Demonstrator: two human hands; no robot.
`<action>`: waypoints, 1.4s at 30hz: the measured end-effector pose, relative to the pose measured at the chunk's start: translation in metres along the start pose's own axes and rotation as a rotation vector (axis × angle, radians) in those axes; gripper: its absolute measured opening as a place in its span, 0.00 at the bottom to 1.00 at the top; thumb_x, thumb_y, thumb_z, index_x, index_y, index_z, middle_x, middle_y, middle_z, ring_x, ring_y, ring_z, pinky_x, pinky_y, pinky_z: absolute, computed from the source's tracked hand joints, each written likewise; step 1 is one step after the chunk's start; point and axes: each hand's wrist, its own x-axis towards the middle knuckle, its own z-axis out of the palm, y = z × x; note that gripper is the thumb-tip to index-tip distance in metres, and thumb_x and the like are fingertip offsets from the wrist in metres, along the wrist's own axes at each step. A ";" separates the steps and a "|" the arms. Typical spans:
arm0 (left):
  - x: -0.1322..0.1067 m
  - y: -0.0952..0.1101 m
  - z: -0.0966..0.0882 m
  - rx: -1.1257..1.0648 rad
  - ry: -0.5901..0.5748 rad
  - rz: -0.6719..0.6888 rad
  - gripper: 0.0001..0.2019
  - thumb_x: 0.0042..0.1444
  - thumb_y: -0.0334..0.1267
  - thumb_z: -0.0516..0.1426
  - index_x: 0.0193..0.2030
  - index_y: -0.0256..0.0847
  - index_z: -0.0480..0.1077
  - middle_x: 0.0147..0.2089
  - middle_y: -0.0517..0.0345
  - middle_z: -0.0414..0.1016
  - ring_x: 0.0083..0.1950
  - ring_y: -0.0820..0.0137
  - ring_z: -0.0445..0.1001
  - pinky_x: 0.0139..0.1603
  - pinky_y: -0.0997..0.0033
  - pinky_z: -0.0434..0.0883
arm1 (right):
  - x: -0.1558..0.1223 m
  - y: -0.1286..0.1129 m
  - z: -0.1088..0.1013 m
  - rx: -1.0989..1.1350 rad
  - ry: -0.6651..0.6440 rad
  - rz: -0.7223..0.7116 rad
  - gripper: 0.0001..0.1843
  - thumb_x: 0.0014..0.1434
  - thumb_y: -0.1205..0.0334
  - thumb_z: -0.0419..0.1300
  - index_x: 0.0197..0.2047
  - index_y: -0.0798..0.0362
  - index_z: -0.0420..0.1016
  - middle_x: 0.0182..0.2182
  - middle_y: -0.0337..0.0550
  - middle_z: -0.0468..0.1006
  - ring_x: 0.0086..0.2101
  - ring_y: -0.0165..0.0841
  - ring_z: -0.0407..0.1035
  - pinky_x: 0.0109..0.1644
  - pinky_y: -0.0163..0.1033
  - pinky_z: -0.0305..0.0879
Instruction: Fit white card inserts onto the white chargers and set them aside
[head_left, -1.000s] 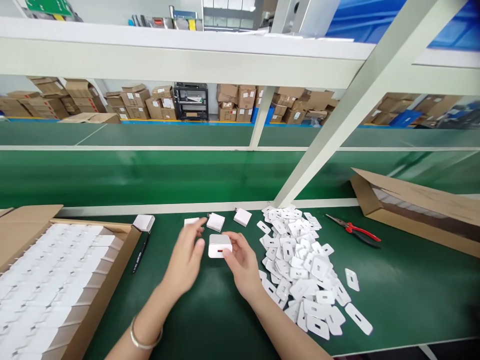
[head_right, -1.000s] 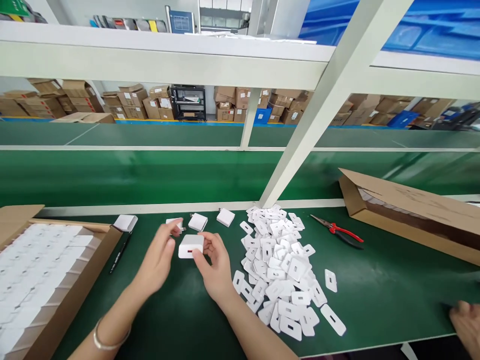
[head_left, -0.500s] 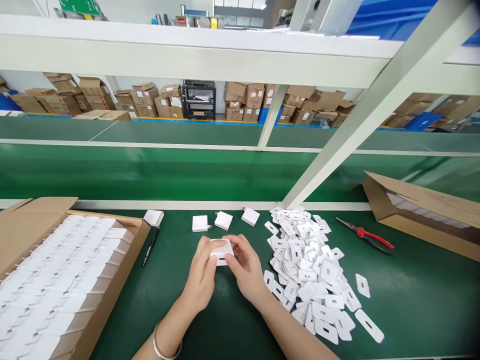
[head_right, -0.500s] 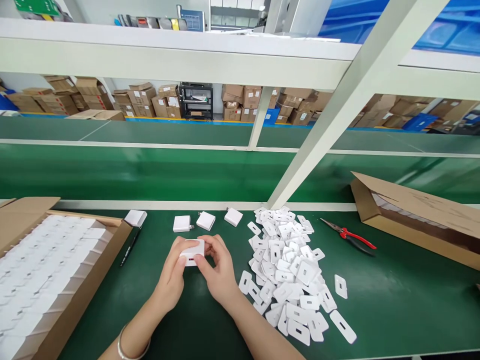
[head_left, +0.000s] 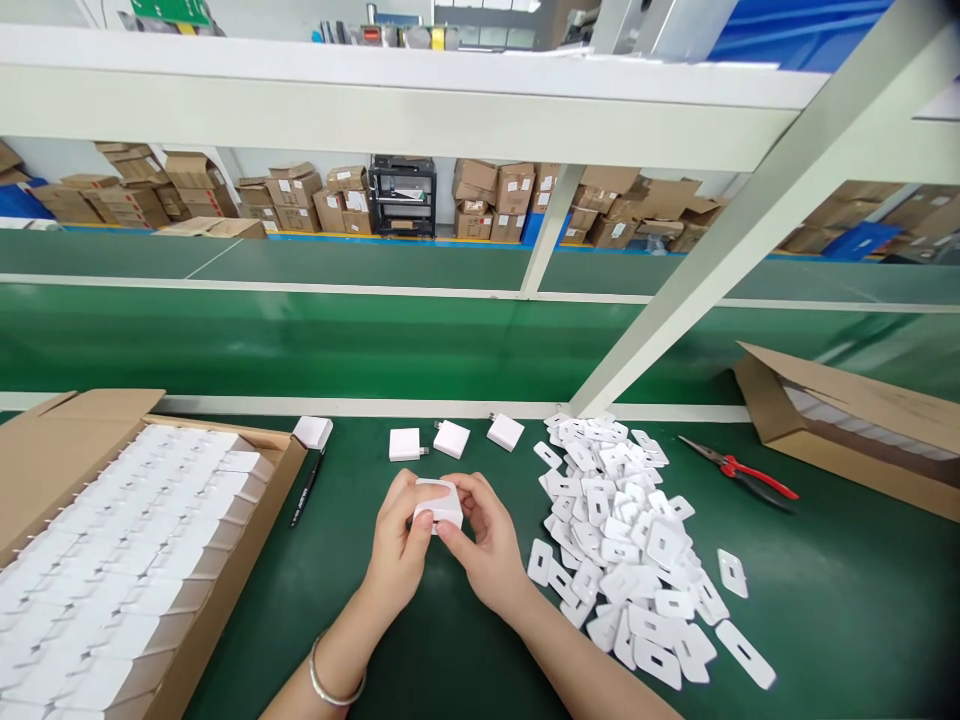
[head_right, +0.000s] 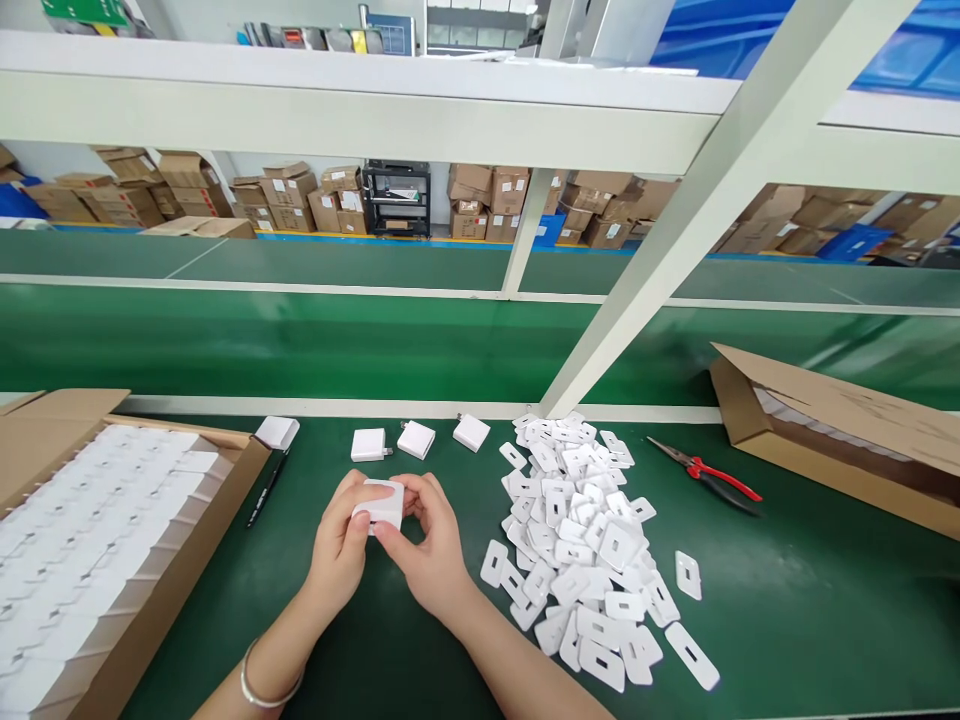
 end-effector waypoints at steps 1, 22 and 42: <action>0.000 0.000 0.000 0.002 0.004 0.008 0.18 0.73 0.49 0.49 0.49 0.45 0.77 0.39 0.55 0.67 0.38 0.65 0.66 0.36 0.68 0.66 | 0.000 0.000 0.000 0.008 -0.007 0.013 0.17 0.62 0.54 0.67 0.53 0.45 0.74 0.42 0.41 0.70 0.42 0.37 0.72 0.47 0.43 0.71; -0.006 0.001 0.005 -0.020 0.076 0.065 0.15 0.74 0.46 0.49 0.51 0.47 0.76 0.39 0.57 0.65 0.37 0.67 0.65 0.35 0.70 0.65 | 0.000 0.001 -0.003 0.060 -0.047 -0.017 0.16 0.65 0.52 0.65 0.55 0.43 0.76 0.40 0.40 0.68 0.38 0.34 0.69 0.43 0.42 0.71; -0.008 0.009 0.003 -0.052 0.039 0.012 0.23 0.74 0.53 0.45 0.50 0.45 0.76 0.40 0.54 0.65 0.41 0.64 0.65 0.39 0.65 0.66 | -0.003 0.003 -0.001 0.005 -0.048 0.027 0.17 0.63 0.53 0.67 0.55 0.40 0.73 0.42 0.40 0.69 0.40 0.35 0.71 0.44 0.40 0.69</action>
